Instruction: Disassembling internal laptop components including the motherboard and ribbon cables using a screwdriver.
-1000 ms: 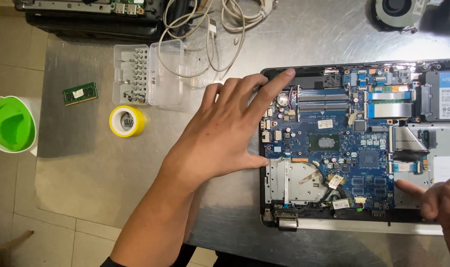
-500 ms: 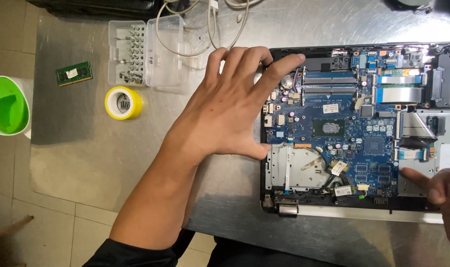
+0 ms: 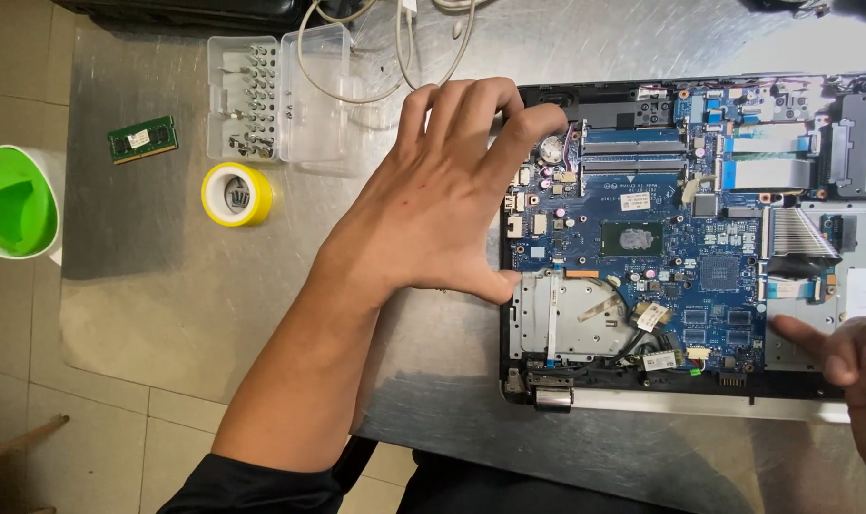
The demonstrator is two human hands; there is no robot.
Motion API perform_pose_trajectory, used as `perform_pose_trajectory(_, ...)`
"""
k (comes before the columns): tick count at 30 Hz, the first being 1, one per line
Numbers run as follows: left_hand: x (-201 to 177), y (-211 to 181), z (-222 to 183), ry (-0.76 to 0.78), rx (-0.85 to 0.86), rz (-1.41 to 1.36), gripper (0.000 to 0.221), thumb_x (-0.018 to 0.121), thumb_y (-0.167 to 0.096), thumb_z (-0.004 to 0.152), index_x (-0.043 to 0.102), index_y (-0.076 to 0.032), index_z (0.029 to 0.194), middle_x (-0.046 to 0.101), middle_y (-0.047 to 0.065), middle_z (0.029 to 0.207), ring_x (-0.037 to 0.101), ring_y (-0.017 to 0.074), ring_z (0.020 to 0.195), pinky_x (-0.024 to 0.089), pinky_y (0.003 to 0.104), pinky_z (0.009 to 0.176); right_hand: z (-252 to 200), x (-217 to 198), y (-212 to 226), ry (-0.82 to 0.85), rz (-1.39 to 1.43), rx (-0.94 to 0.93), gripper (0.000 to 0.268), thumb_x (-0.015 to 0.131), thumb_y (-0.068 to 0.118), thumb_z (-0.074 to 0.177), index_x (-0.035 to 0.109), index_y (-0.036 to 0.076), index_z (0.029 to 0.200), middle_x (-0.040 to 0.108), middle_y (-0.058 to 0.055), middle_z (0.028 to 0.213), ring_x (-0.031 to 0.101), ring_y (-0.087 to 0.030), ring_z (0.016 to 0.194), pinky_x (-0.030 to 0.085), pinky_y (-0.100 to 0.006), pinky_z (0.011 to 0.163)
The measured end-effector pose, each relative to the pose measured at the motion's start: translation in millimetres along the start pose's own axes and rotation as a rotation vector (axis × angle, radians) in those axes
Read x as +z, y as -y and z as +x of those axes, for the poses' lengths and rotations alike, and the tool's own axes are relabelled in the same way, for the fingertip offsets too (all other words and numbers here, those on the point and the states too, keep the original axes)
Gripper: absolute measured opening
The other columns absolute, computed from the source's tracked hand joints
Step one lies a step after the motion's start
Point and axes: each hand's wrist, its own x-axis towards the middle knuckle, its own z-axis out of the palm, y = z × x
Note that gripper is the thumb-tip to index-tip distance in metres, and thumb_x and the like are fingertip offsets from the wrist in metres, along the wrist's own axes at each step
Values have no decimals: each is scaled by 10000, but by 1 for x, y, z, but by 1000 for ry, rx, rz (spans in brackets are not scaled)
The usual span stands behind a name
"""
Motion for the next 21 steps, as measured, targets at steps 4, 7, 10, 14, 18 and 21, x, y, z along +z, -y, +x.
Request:
perform_pose_trajectory(4, 4, 2, -1, 1, 3, -17, 1337, 939, -662, 529, 160, -101, 1460, 384, 148, 1302, 440, 325, 1209, 376, 525, 1092, 2, 0, 0, 85, -2, -91, 405, 709, 609, 882, 503, 315, 1069, 456, 157, 984, 506, -46, 849, 400, -642, 1353)
perform_pose_trajectory(7, 3, 2, -1, -11, 16, -9, 1374, 948, -663, 536, 117, -85, 1465, 390, 146, 1328, 444, 327, 1231, 375, 526, 1113, 3, 0, -1, 26, -26, -27, 295, 595, 537, 1041, 453, 282, 996, 414, 122, 887, 475, -57, 790, 418, -633, 1340)
perform_pose_trajectory(10, 0, 1, 1, -11, 14, -13, 1330, 950, -635, 517, 171, -83, 1443, 388, 138, 1295, 444, 320, 1199, 381, 504, 1091, 3, 2, 1, 13, -48, -21, 328, 601, 545, 1002, 424, 270, 993, 390, 118, 863, 452, -58, 769, 429, -628, 1332)
perform_pose_trajectory(14, -3, 0, 3, -6, -5, -78, 1193, 949, -606, 483, 315, -123, 1369, 383, 133, 1222, 453, 313, 1141, 374, 498, 1055, 3, 3, 5, 35, -41, -37, 313, 587, 546, 1025, 433, 274, 1009, 393, 132, 904, 444, -61, 778, 413, -636, 1345)
perform_pose_trajectory(18, -4, 0, 3, -9, 7, -39, 1238, 946, -649, 491, 298, -92, 1387, 385, 132, 1229, 454, 305, 1151, 386, 483, 1034, 5, -3, -2, 2, 8, -12, 269, 616, 524, 1032, 475, 298, 991, 432, 134, 880, 482, -52, 766, 444, -626, 1307)
perform_pose_trajectory(21, -7, -1, 4, -50, 2, -66, 1156, 932, -606, 458, 370, -117, 1341, 397, 122, 1207, 464, 305, 1131, 382, 457, 1006, 7, 0, -2, 1, 19, -14, 292, 610, 508, 1015, 438, 279, 965, 388, 135, 865, 436, -52, 749, 425, -639, 1324)
